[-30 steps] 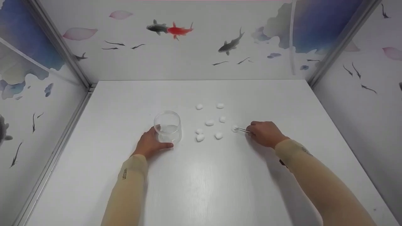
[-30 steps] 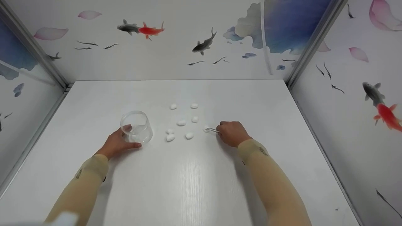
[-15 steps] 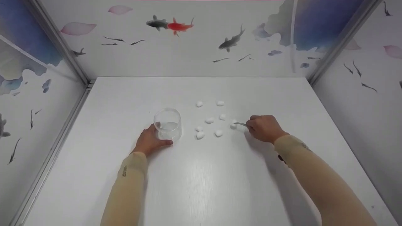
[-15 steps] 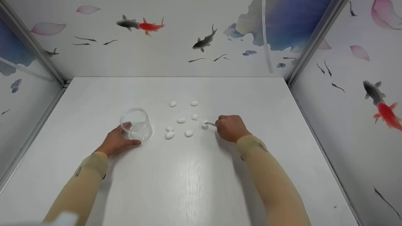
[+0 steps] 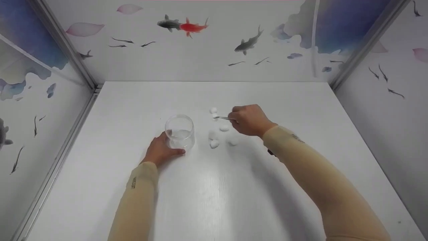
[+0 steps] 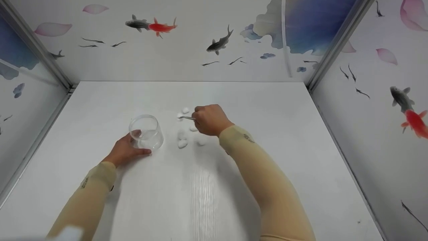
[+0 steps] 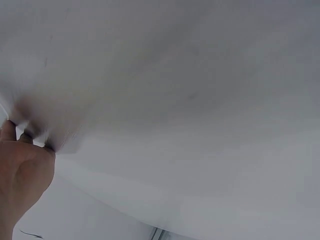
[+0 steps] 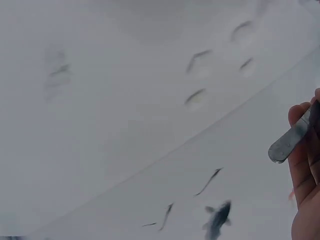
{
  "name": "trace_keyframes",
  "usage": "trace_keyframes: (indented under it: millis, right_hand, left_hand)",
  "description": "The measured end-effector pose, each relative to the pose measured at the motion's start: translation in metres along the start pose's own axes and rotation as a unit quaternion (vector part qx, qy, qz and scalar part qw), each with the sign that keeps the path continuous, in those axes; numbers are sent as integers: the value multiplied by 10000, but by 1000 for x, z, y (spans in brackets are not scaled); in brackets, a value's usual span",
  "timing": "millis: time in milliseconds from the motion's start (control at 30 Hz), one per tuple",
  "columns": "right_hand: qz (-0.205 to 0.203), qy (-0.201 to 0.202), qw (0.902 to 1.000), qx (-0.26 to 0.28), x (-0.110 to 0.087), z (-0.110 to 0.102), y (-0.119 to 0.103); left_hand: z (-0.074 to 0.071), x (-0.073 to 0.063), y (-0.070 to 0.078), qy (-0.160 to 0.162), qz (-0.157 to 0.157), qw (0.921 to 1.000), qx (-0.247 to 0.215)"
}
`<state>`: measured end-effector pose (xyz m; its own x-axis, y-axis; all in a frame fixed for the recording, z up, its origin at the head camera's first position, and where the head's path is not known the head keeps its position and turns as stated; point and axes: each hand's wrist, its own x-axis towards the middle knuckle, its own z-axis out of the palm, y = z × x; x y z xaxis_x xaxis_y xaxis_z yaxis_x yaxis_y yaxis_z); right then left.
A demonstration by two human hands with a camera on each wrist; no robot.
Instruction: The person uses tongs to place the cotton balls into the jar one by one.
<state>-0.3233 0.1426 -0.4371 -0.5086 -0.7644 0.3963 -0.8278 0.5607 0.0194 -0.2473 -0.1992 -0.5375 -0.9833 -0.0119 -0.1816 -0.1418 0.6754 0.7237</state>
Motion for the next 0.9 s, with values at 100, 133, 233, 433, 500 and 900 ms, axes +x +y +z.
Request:
trace_keyframes:
  millis: [100,133,233,433,500,900]
  right_hand:
    - [-263,44,9996,68,27,4,-20]
    - [-341,52,9994,90,34,6,-26]
    - [-549,17,9984,134,51,12,-42]
    - [-765,-212,9968,103,60,24,-58]
    - [-768,-325,9965,80,59,25,-58]
    - [-650,-120,9975,234,37,12,-31]
  left_hand:
    - [0,-1,1,-10,-65,10000,52]
    - [0,-1,2,-18,-63,10000,64]
    - [0,-1,4,-1,-153,9999,63]
    - [0,0,5,9,-176,9998,43]
    - [0,1,4,4,-159,9999,65]
    - [-2,-1,3,41,-150,9999,-19]
